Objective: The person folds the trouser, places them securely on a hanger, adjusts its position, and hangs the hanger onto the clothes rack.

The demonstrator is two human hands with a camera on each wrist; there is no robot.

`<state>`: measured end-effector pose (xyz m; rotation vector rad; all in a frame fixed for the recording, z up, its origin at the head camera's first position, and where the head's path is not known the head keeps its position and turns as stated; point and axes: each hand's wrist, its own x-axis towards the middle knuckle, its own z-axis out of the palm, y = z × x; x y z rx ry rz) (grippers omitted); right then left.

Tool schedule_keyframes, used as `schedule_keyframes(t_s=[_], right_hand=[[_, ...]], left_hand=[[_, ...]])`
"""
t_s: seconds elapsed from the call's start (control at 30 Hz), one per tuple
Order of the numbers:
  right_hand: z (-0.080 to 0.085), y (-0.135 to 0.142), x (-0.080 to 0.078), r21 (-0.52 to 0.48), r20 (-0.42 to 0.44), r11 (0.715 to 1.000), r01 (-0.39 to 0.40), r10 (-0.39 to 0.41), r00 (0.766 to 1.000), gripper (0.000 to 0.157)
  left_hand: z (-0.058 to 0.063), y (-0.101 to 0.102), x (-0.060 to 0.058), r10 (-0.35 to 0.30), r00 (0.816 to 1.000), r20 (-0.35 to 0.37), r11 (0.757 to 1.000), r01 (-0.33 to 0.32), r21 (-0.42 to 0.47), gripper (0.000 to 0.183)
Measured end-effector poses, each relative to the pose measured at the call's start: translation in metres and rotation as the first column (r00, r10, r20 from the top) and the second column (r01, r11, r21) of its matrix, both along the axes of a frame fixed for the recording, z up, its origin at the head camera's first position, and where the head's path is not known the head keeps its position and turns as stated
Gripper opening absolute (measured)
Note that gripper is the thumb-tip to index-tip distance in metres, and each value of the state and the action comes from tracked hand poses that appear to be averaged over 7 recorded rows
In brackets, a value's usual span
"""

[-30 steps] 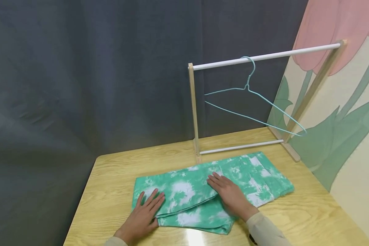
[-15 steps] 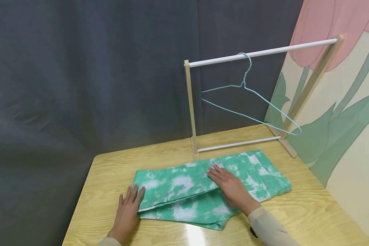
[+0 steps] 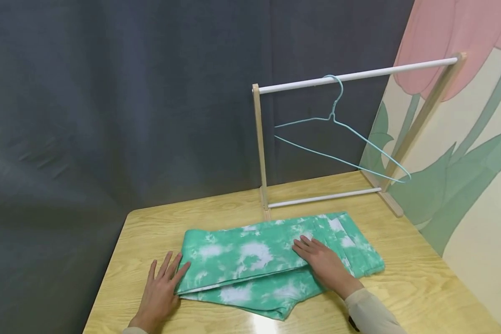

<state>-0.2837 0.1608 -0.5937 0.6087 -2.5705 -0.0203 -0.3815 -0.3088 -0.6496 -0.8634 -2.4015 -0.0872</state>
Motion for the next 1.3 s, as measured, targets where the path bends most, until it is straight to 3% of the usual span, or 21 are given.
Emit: schedule_keyframes(t_s=[0.1, 0.23, 0.33, 0.4, 0.43, 0.5, 0.57, 0.63, 0.67, 0.7, 0.73, 0.8, 0.9, 0.97, 1.03, 1.07, 1.17, 1.23, 1.3], right_hand=[[-0.003, 0.007, 0.003, 0.029, 0.022, 1.000, 0.002, -0.003, 1.000, 0.054], [0.004, 0.012, 0.004, 0.029, -0.014, 1.000, 0.008, -0.007, 1.000, 0.061], [0.011, 0.016, 0.010, 0.008, 0.006, 0.999, 0.041, -0.041, 0.999, 0.066], [0.010, 0.019, 0.016, 0.004, 0.076, 0.997, 0.074, -0.074, 0.994, 0.065], [0.008, 0.021, 0.019, -0.002, 0.119, 0.996, 0.089, -0.088, 0.989, 0.064], [0.002, 0.025, 0.023, -0.015, 0.196, 0.993, 0.115, -0.109, 0.974, 0.062], [-0.004, 0.028, 0.025, -0.037, 0.238, 0.991, 0.129, -0.117, 0.964, 0.064], [-0.006, 0.031, 0.025, -0.061, 0.255, 0.989, 0.135, -0.116, 0.960, 0.067], [-0.007, 0.032, 0.024, -0.061, 0.255, 0.988, 0.141, -0.121, 0.959, 0.068], [-0.007, 0.033, 0.024, -0.057, 0.255, 0.988, 0.145, -0.126, 0.959, 0.068], [-0.007, 0.034, 0.024, -0.048, 0.258, 0.988, 0.148, -0.131, 0.957, 0.068], [-0.002, 0.036, 0.022, -0.012, 0.254, 0.991, 0.135, -0.127, 0.959, 0.066], [-0.001, 0.036, 0.023, 0.023, 0.217, 0.991, 0.133, -0.134, 0.967, 0.062], [0.000, 0.036, 0.023, 0.036, 0.191, 0.990, 0.138, -0.142, 0.971, 0.061], [0.000, 0.035, 0.023, 0.025, 0.190, 0.989, 0.147, -0.149, 0.970, 0.062], [0.000, 0.035, 0.024, 0.008, 0.200, 0.988, 0.154, -0.152, 0.968, 0.063], [-0.004, 0.033, 0.026, -0.039, 0.233, 0.985, 0.171, -0.157, 0.960, 0.068], [-0.007, 0.032, 0.028, -0.049, 0.226, 0.983, 0.174, -0.159, 0.961, 0.069], [-0.009, 0.033, 0.031, -0.031, 0.163, 0.987, 0.161, -0.154, 0.975, 0.068]], left_hand=[[-0.006, 0.000, -0.001, -0.008, 0.997, 0.075, 0.996, 0.014, -0.086, 0.097], [-0.004, 0.010, -0.002, -0.013, 1.000, 0.019, 0.996, 0.015, -0.091, 0.086], [0.005, 0.020, -0.002, 0.067, 0.998, -0.001, 0.998, -0.067, -0.019, 0.086], [0.013, 0.025, -0.003, 0.161, 0.985, 0.068, 0.986, -0.163, 0.026, 0.089], [0.016, 0.027, -0.004, 0.205, 0.969, 0.136, 0.977, -0.211, 0.036, 0.088], [0.020, 0.029, -0.005, 0.267, 0.913, 0.309, 0.956, -0.291, 0.033, 0.081], [0.021, 0.031, -0.007, 0.264, 0.816, 0.515, 0.935, -0.348, 0.073, 0.076], [0.023, 0.034, -0.009, 0.193, 0.713, 0.674, 0.906, -0.393, 0.156, 0.072], [0.023, 0.036, -0.011, 0.148, 0.682, 0.716, 0.892, -0.405, 0.201, 0.072], [0.023, 0.038, -0.012, 0.099, 0.677, 0.729, 0.883, -0.397, 0.249, 0.075], [0.023, 0.040, -0.013, 0.068, 0.688, 0.722, 0.885, -0.376, 0.276, 0.076], [0.023, 0.040, -0.011, 0.073, 0.763, 0.642, 0.918, -0.302, 0.255, 0.082], [0.021, 0.039, -0.008, 0.119, 0.916, 0.383, 0.973, -0.184, 0.138, 0.092], [0.021, 0.036, -0.006, 0.135, 0.971, 0.199, 0.986, -0.151, 0.069, 0.088], [0.022, 0.032, -0.003, 0.112, 0.991, 0.073, 0.991, -0.117, 0.059, 0.084], [0.022, 0.030, -0.003, 0.086, 0.995, 0.051, 0.993, -0.090, 0.075, 0.084], [0.022, 0.027, -0.007, -0.016, 0.990, 0.139, 0.991, -0.003, 0.132, 0.089], [0.020, 0.029, -0.012, -0.084, 0.967, 0.242, 0.988, 0.050, 0.144, 0.093], [0.016, 0.031, -0.017, -0.123, 0.942, 0.312, 0.991, 0.099, 0.094, 0.095]])
